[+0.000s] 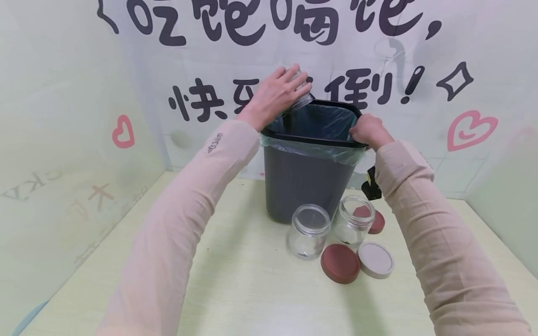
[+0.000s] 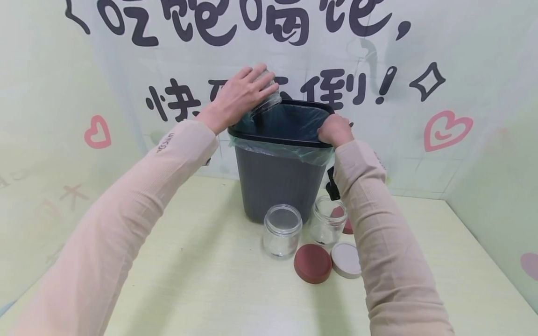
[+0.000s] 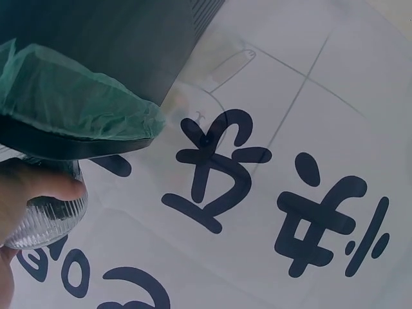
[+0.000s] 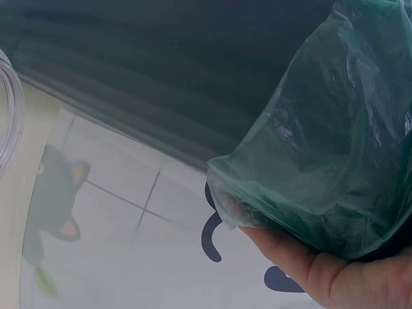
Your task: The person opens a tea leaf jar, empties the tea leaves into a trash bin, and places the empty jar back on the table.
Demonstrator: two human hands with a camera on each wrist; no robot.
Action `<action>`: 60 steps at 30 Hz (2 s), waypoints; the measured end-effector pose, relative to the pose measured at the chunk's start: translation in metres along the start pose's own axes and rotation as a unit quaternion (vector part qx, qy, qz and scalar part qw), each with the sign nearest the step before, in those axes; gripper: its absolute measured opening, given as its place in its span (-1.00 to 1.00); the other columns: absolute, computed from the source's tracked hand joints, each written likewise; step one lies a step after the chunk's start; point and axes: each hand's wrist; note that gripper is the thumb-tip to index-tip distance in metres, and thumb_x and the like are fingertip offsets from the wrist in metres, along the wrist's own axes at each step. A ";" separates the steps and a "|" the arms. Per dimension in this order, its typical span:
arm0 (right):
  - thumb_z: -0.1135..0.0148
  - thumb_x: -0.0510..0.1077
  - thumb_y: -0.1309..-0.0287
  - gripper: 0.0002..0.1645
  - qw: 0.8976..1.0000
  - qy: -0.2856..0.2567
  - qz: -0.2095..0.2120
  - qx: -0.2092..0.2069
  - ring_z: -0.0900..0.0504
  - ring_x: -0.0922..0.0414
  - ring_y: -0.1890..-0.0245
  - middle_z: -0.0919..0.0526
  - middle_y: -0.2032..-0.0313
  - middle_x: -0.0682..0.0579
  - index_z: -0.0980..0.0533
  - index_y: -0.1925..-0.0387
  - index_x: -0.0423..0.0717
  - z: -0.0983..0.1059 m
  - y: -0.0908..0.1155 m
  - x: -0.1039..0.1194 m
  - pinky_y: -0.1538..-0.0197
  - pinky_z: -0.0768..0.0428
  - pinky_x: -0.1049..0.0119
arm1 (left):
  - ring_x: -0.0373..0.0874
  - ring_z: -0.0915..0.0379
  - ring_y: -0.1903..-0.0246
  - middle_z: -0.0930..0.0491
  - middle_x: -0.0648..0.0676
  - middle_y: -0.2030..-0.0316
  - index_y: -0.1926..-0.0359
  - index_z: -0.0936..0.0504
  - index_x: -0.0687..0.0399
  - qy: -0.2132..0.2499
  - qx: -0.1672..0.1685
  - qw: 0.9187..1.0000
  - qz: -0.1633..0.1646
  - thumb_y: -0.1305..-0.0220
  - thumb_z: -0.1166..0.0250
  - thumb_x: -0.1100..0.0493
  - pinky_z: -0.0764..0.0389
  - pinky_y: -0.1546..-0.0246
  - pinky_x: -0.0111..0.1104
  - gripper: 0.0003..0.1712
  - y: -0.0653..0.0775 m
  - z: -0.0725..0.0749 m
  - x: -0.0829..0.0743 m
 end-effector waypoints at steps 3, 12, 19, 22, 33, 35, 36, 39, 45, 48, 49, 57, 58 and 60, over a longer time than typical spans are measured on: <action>0.18 -0.14 -0.20 -0.51 1.000 0.013 0.010 -0.016 -0.47 -0.30 0.06 -0.41 0.04 -0.48 -0.40 0.21 -0.60 -0.007 -0.019 -0.012 -0.25 -0.31 -0.03 | 0.09 -0.09 -0.33 -0.23 0.19 -0.32 -0.32 -0.22 0.09 -0.009 -0.003 1.000 -0.013 -0.25 -0.11 0.44 -0.26 -0.29 -0.17 -0.37 -0.001 0.000 0.000; 0.11 -0.05 -0.22 -0.44 1.000 0.010 0.009 -0.021 -0.43 -0.31 0.00 -0.42 0.00 -0.43 -0.42 0.12 -0.56 -0.013 -0.040 -0.025 -0.25 -0.31 -0.03 | 0.07 0.00 -0.38 -0.15 0.16 -0.38 -0.34 -0.16 0.07 -0.069 0.023 0.995 -0.065 -0.27 -0.05 0.48 -0.16 -0.36 -0.15 -0.35 -0.006 0.005 0.002; 0.21 -0.14 -0.26 -0.44 1.000 -0.011 -0.009 0.008 -0.35 -0.34 -0.08 -0.32 -0.10 -0.48 -0.32 0.01 -0.65 -0.002 -0.008 -0.005 -0.24 -0.34 0.01 | 0.07 0.07 -0.40 -0.07 0.15 -0.41 -0.41 -0.08 0.00 -0.125 0.048 0.984 -0.116 -0.25 -0.08 0.47 -0.10 -0.38 -0.13 -0.24 -0.011 0.011 0.000; 0.24 -0.18 -0.26 -0.45 1.000 -0.012 -0.012 0.010 -0.33 -0.35 -0.10 -0.30 -0.11 -0.50 -0.29 0.00 -0.68 0.002 0.005 0.003 -0.25 -0.34 0.03 | 0.06 0.07 -0.40 -0.06 0.14 -0.41 -0.41 -0.08 -0.02 -0.141 0.042 0.979 -0.139 -0.23 -0.08 0.49 -0.08 -0.38 -0.12 -0.22 -0.011 0.013 0.000; 0.24 -0.18 -0.29 -0.45 0.999 -0.024 -0.021 0.009 -0.35 -0.33 -0.09 -0.31 -0.09 -0.49 -0.28 -0.02 -0.67 0.004 0.014 0.009 -0.10 -0.49 0.08 | 0.01 0.09 -0.41 -0.04 0.10 -0.42 -0.43 -0.05 -0.07 -0.259 -0.022 0.948 -0.181 -0.15 -0.26 0.37 -0.10 -0.38 -0.13 -0.11 -0.007 0.011 0.001; 0.24 -0.17 -0.29 -0.44 0.999 -0.025 -0.025 0.012 -0.34 -0.33 -0.10 -0.29 -0.11 -0.49 -0.26 -0.04 -0.68 0.003 0.012 0.009 -0.08 -0.51 0.09 | -0.02 0.08 -0.40 -0.05 0.08 -0.42 -0.42 -0.06 -0.10 -0.284 -0.043 0.940 -0.183 -0.15 -0.28 0.33 -0.12 -0.37 -0.15 -0.11 -0.004 0.010 0.002; 0.24 -0.17 -0.29 -0.44 0.999 -0.023 -0.024 0.012 -0.33 -0.33 -0.10 -0.29 -0.11 -0.49 -0.26 -0.04 -0.68 0.003 0.012 0.009 -0.09 -0.49 0.08 | -0.04 0.08 -0.40 -0.05 0.06 -0.42 -0.42 -0.06 -0.12 -0.297 -0.053 0.936 -0.184 -0.15 -0.28 0.32 -0.13 -0.36 -0.16 -0.11 -0.003 0.010 0.002; 0.24 -0.17 -0.28 -0.43 1.000 -0.018 -0.023 0.011 -0.33 -0.33 -0.11 -0.29 -0.11 -0.49 -0.25 -0.05 -0.68 0.003 0.012 0.009 -0.12 -0.48 0.08 | -0.06 0.09 -0.40 -0.02 0.02 -0.42 -0.43 -0.02 -0.16 -0.337 -0.072 0.919 -0.191 -0.16 -0.28 0.28 -0.13 -0.35 -0.18 -0.09 -0.001 0.010 0.003; 0.24 -0.16 -0.28 -0.41 0.999 -0.021 -0.026 0.009 -0.29 -0.35 -0.13 -0.28 -0.12 -0.50 -0.24 -0.06 -0.69 0.005 0.012 0.008 -0.11 -0.49 0.08 | -0.08 0.07 -0.39 -0.04 0.01 -0.42 -0.42 -0.03 -0.16 -0.377 -0.091 0.894 -0.223 -0.10 -0.32 0.28 -0.14 -0.35 -0.22 -0.06 0.000 0.009 0.003; 0.23 -0.17 -0.28 -0.42 0.999 -0.033 -0.031 0.009 -0.27 -0.34 -0.14 -0.26 -0.13 -0.50 -0.23 -0.07 -0.69 0.005 0.012 0.009 -0.04 -0.55 0.12 | -0.07 0.04 -0.38 -0.06 0.02 -0.41 -0.40 -0.08 -0.14 -0.364 -0.090 0.895 -0.242 -0.11 -0.30 0.32 -0.13 -0.35 -0.24 -0.11 -0.001 0.008 0.004; 0.23 -0.17 -0.28 -0.42 0.998 -0.042 -0.034 0.009 -0.27 -0.34 -0.14 -0.26 -0.13 -0.50 -0.22 -0.08 -0.69 0.005 0.011 0.008 0.05 -0.60 0.16 | -0.07 0.04 -0.38 -0.07 0.02 -0.41 -0.40 -0.09 -0.14 -0.360 -0.088 0.896 -0.247 -0.12 -0.29 0.34 -0.13 -0.35 -0.23 -0.12 -0.001 0.007 0.004; 0.22 -0.18 -0.27 -0.45 0.998 -0.046 -0.031 0.007 -0.27 -0.34 -0.12 -0.27 -0.11 -0.49 -0.26 -0.03 -0.68 0.005 0.012 0.008 0.29 -0.63 0.29 | -0.07 0.00 -0.37 -0.12 0.04 -0.39 -0.38 -0.15 -0.12 -0.330 -0.096 0.904 -0.255 -0.16 -0.24 0.36 -0.14 -0.35 -0.25 -0.20 -0.001 0.004 0.005; 0.22 -0.18 -0.27 -0.44 0.998 -0.046 -0.031 0.007 -0.27 -0.34 -0.13 -0.27 -0.11 -0.49 -0.26 -0.04 -0.68 0.005 0.012 0.008 0.26 -0.64 0.27 | -0.07 -0.02 -0.37 -0.14 0.03 -0.38 -0.37 -0.17 -0.12 -0.323 -0.103 0.906 -0.252 -0.18 -0.23 0.36 -0.15 -0.35 -0.26 -0.22 0.000 0.003 0.006; 0.22 -0.18 -0.27 -0.44 0.999 -0.044 -0.031 0.006 -0.27 -0.34 -0.13 -0.27 -0.11 -0.49 -0.25 -0.04 -0.68 0.004 0.013 0.009 0.22 -0.64 0.24 | -0.07 -0.05 -0.35 -0.17 0.04 -0.36 -0.35 -0.20 -0.12 -0.306 -0.122 0.912 -0.244 -0.20 -0.19 0.38 -0.16 -0.35 -0.27 -0.26 0.003 0.002 0.007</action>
Point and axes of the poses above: each hand's wrist, its own y-axis away from the middle knuckle, its own z-axis out of the back of the hand, x = y × z
